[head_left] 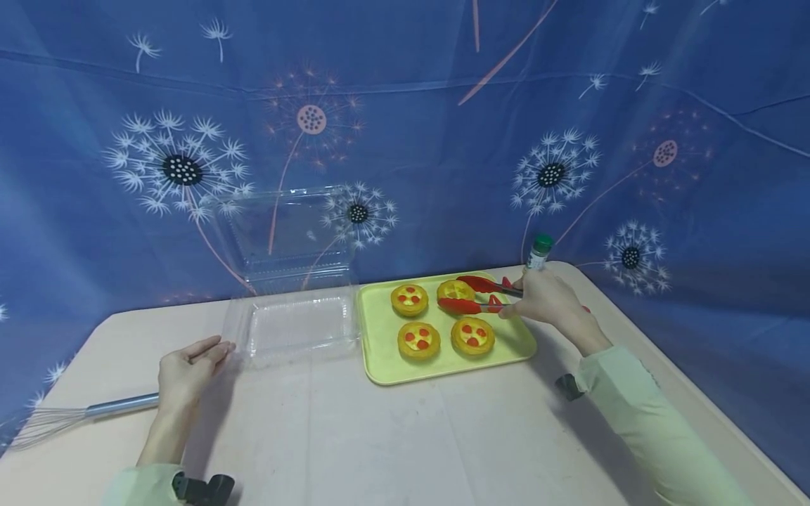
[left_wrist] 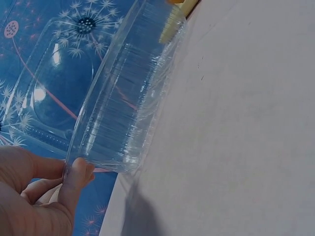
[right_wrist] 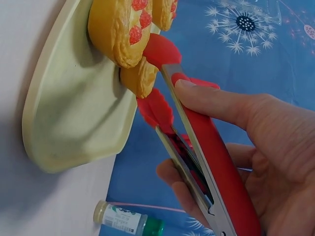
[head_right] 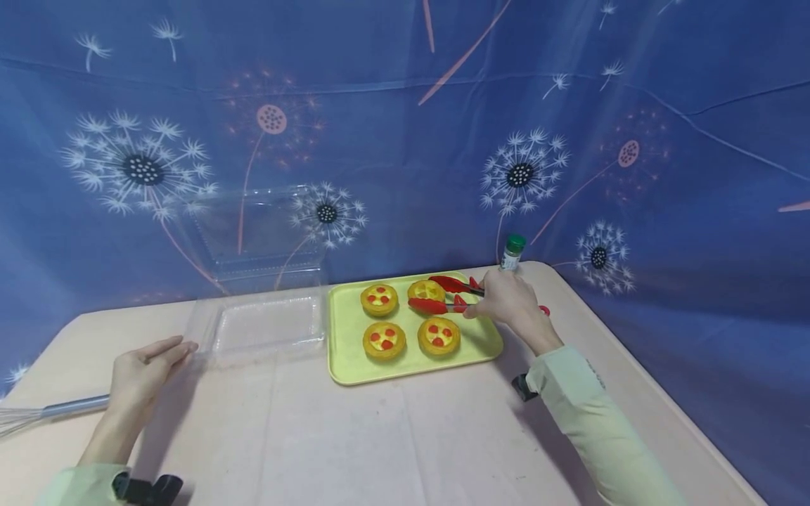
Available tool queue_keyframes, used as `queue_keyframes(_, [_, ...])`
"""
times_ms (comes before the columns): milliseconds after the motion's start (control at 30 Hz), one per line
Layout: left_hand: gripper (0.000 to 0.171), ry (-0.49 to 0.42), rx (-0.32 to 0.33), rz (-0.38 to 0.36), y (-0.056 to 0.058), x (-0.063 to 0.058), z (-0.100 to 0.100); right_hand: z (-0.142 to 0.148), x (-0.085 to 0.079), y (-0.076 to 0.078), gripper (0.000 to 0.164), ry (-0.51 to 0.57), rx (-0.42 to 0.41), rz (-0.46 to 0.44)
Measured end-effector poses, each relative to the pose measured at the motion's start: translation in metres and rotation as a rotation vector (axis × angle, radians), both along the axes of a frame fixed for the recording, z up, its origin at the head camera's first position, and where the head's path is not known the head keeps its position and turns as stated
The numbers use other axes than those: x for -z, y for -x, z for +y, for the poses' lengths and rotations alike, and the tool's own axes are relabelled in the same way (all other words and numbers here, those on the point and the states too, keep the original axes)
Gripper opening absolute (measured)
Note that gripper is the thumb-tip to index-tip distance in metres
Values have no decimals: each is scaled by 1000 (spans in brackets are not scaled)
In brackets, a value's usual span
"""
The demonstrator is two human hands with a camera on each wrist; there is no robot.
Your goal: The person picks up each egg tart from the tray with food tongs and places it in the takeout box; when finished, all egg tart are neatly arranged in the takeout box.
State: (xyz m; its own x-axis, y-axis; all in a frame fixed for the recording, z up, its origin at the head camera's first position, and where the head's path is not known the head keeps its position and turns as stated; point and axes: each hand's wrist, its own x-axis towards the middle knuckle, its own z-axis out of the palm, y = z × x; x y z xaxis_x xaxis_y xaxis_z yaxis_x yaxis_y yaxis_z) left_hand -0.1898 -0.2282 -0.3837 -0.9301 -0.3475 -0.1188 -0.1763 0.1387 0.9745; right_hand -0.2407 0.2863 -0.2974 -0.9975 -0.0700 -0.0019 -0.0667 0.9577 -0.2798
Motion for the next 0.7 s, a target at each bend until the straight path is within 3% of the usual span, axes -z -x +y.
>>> queue_keyframes(100, [46, -16, 0, 0, -2, 0, -1, -2, 0, -1, 54, -8, -5, 12])
queue_keyframes(300, [46, 43, 12, -26, -3, -3, 1, 2, 6, -4, 36, 0, -32, 53])
queue_keyframes(467, [45, 74, 20, -21, -2, -4, 3, 7, 10, -7, 52, 31, -29, 50])
queue_keyframes(533, [45, 53, 18, -14, -2, -5, 3, 8, 10, -8, 42, 62, -25, 66])
queue_keyframes(700, [45, 28, 13, -6, -2, -7, 0, 3, 6, -11, 44, 100, -15, 139])
